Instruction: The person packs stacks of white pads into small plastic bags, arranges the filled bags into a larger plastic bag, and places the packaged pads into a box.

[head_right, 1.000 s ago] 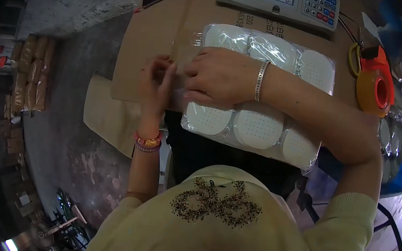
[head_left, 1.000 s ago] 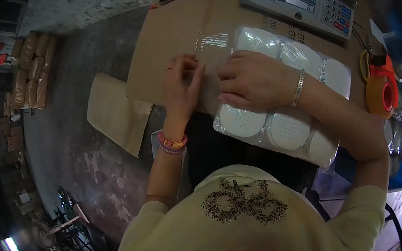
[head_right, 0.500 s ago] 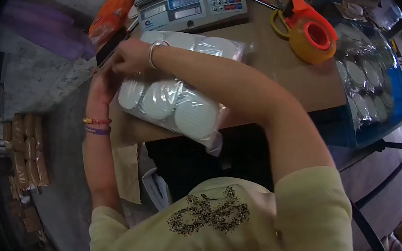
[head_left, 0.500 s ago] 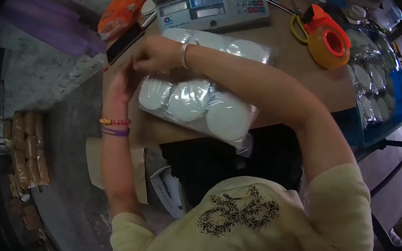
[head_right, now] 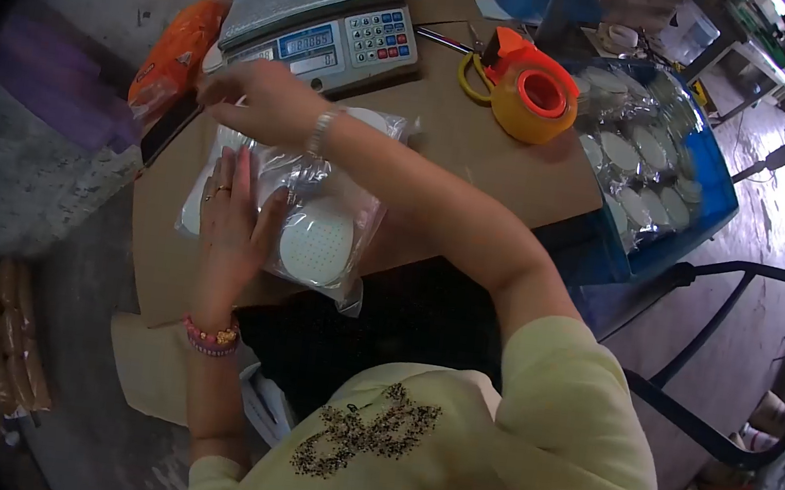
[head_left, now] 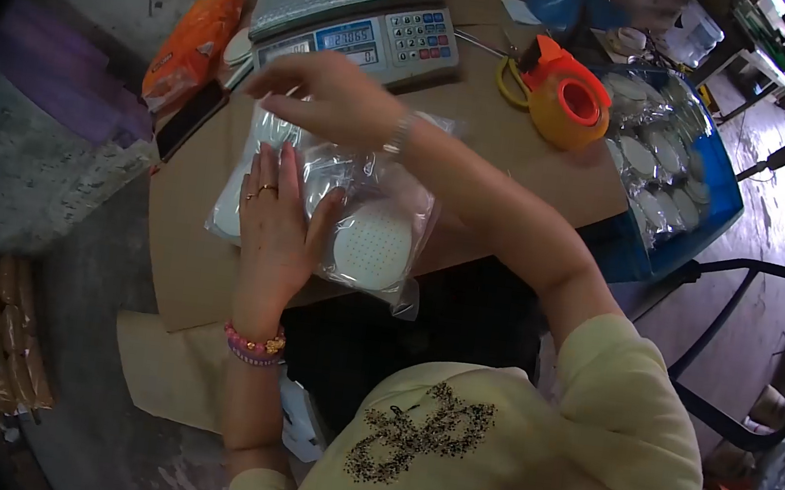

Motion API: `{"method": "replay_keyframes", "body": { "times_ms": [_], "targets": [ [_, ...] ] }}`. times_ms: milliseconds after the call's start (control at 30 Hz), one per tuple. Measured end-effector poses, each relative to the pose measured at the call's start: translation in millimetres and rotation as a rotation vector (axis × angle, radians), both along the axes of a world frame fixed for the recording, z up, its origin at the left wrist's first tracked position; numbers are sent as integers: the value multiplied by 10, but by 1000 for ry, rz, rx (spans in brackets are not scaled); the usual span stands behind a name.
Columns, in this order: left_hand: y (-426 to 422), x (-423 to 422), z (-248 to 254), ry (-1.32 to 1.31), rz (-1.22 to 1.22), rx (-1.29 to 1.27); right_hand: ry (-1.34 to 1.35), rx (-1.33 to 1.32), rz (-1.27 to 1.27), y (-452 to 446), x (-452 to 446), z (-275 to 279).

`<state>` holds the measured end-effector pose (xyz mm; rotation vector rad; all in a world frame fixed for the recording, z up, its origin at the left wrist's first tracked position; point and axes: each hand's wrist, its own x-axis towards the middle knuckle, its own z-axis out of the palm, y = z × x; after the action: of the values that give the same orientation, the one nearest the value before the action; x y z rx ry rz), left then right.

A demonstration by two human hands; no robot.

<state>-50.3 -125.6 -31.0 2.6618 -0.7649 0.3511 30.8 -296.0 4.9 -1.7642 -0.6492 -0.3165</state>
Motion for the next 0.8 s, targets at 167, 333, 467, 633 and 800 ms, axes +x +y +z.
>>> {"method": "replay_keyframes", "body": {
  "times_ms": [167, 333, 467, 633, 800],
  "targets": [
    [6, -17, -48, -165, 3, -15, -476, -690, -970, -1769, -917, -151],
    [5, 13, -118, -201, 8, -63, 259, -517, -970, -3300, -1016, -634],
    [23, 26, -209, -246, 14, -126, 723, -273, -665, -3709, -828, -621],
    [10, 7, -276, -283, 69, -228, 415, -216, -518, -3122, -497, 113],
    [21, -14, -251, -229, 69, -256, 166, -529, -56, -759, 140, 1168]
  ]
}}
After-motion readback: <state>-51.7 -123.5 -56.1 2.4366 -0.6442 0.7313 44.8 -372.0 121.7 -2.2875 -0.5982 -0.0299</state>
